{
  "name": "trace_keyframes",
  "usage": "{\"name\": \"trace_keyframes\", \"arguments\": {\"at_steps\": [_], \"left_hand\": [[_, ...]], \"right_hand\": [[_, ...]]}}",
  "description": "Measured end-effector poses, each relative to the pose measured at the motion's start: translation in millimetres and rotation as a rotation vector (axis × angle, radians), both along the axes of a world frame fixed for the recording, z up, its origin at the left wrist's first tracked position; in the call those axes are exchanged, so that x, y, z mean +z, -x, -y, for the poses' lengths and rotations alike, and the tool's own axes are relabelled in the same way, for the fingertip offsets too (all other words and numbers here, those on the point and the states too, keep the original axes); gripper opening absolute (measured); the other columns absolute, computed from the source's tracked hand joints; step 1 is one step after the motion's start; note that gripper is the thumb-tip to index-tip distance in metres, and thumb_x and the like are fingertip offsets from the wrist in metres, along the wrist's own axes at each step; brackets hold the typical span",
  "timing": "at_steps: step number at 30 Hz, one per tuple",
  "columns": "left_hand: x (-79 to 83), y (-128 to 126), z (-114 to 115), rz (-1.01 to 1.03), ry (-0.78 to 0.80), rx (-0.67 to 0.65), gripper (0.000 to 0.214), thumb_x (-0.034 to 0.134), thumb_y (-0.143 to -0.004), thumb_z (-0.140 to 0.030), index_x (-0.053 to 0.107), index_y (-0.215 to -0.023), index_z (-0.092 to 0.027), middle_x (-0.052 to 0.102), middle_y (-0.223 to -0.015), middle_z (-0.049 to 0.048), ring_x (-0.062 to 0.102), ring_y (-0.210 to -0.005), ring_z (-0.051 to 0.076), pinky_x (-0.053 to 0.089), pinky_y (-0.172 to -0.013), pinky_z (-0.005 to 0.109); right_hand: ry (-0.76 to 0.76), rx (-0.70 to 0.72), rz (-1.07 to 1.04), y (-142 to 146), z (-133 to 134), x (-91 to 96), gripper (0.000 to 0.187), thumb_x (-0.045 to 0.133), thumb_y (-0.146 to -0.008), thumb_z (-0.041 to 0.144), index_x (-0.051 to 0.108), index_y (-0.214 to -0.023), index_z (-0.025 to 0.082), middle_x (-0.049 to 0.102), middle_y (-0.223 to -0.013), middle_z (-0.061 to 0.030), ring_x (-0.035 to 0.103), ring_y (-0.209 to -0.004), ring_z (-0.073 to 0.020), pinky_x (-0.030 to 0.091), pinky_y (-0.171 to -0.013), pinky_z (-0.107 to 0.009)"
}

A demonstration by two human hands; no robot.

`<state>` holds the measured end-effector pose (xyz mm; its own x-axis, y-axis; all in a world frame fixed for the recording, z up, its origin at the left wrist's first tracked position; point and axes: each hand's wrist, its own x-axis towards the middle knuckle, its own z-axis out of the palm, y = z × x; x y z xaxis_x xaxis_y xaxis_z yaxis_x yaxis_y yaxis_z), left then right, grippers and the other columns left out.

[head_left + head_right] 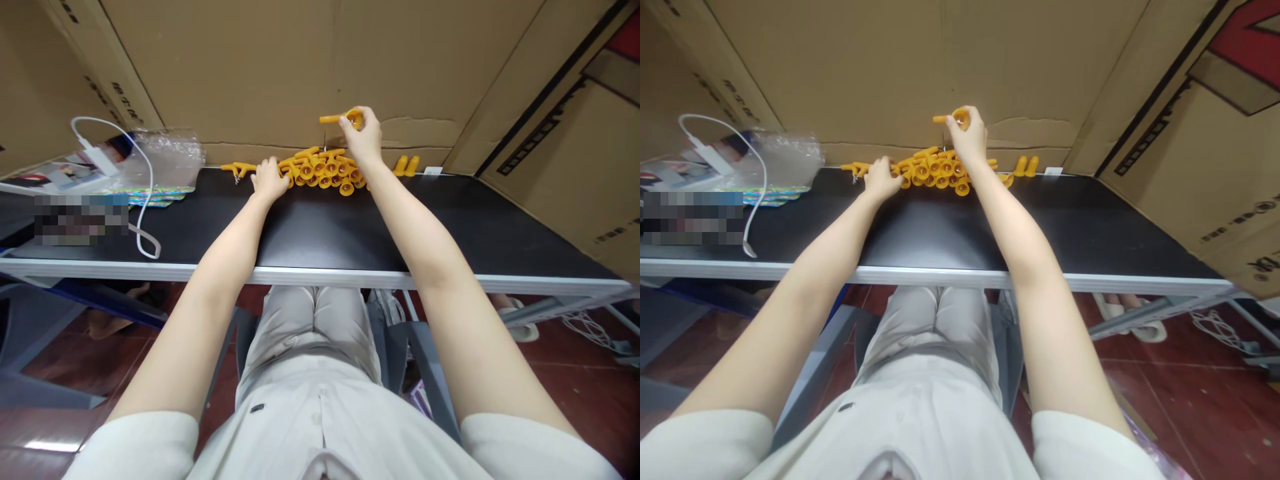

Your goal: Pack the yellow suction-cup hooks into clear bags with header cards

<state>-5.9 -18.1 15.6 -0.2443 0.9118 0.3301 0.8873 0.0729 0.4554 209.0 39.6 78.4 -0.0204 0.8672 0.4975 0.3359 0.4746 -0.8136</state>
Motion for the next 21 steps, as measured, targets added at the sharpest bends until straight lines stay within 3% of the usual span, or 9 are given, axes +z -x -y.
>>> {"name": "trace_keyframes", "arguments": {"at_steps": [3,5,10,15,18,21], "left_hand": [[1.5,-1.0,1.7,-0.001,0.010,-0.011,0.070,0.061,-0.088,-0.031,0.060,-0.159,-0.031,0.064,-0.161,0.0166,0.052,-0.156,0.041,0.043,-0.128,0.063],[1.7,-2.0,2.3,0.003,0.009,-0.015,0.070,0.061,-0.088,-0.031,0.061,-0.158,-0.030,0.065,-0.159,0.0169,0.054,-0.154,0.040,0.044,-0.128,0.061],[0.2,-4.6,0.6,0.016,-0.035,-0.029,0.070,0.063,-0.086,-0.035,0.062,-0.156,-0.033,0.068,-0.156,0.0156,0.057,-0.150,0.042,0.046,-0.125,0.065],[0.7,-5.0,-0.4,0.032,-0.041,-0.062,0.073,0.066,-0.084,-0.037,0.061,-0.156,-0.035,0.072,-0.151,0.0150,0.059,-0.147,0.044,0.046,-0.124,0.069],[0.8,-5.4,-0.6,0.021,-0.024,-0.061,0.070,0.064,-0.086,-0.036,0.062,-0.155,-0.033,0.070,-0.154,0.0149,0.058,-0.149,0.043,0.046,-0.125,0.066],[-0.2,-6.1,-1.6,0.007,-0.017,-0.063,0.071,0.063,-0.085,-0.032,0.062,-0.156,-0.031,0.069,-0.155,0.0162,0.059,-0.149,0.042,0.046,-0.125,0.066]], "right_hand": [[-0.085,-0.166,0.212,17.3,8.6,1.5,0.046,0.067,-0.102,0.054,0.062,-0.143,0.034,0.075,-0.143,-0.0081,0.062,-0.148,-0.0347,0.055,-0.120,-0.048],[-0.079,-0.197,0.368,26.4,12.3,-2.8,0.051,0.058,-0.108,0.051,0.055,-0.155,0.032,0.069,-0.154,-0.0106,0.059,-0.153,-0.0354,0.046,-0.128,-0.050],[0.082,-0.218,0.675,33.1,1.1,-26.1,0.056,0.057,-0.108,0.047,0.056,-0.156,0.018,0.069,-0.151,-0.0235,0.058,-0.150,-0.0449,0.027,-0.131,-0.073],[0.085,-0.169,0.698,24.4,-16.0,-31.0,0.053,0.065,-0.106,0.053,0.063,-0.147,0.019,0.072,-0.147,-0.0234,0.058,-0.149,-0.0470,0.025,-0.128,-0.081],[0.092,-0.164,0.653,11.6,-16.7,-19.2,0.049,0.066,-0.107,0.055,0.065,-0.139,0.019,0.073,-0.146,-0.0216,0.059,-0.149,-0.0443,0.026,-0.130,-0.077],[0.081,-0.246,0.646,-10.5,-12.3,-5.1,0.039,0.061,-0.112,0.048,0.065,-0.135,0.016,0.071,-0.147,-0.0226,0.060,-0.148,-0.0396,0.028,-0.132,-0.070]]}}
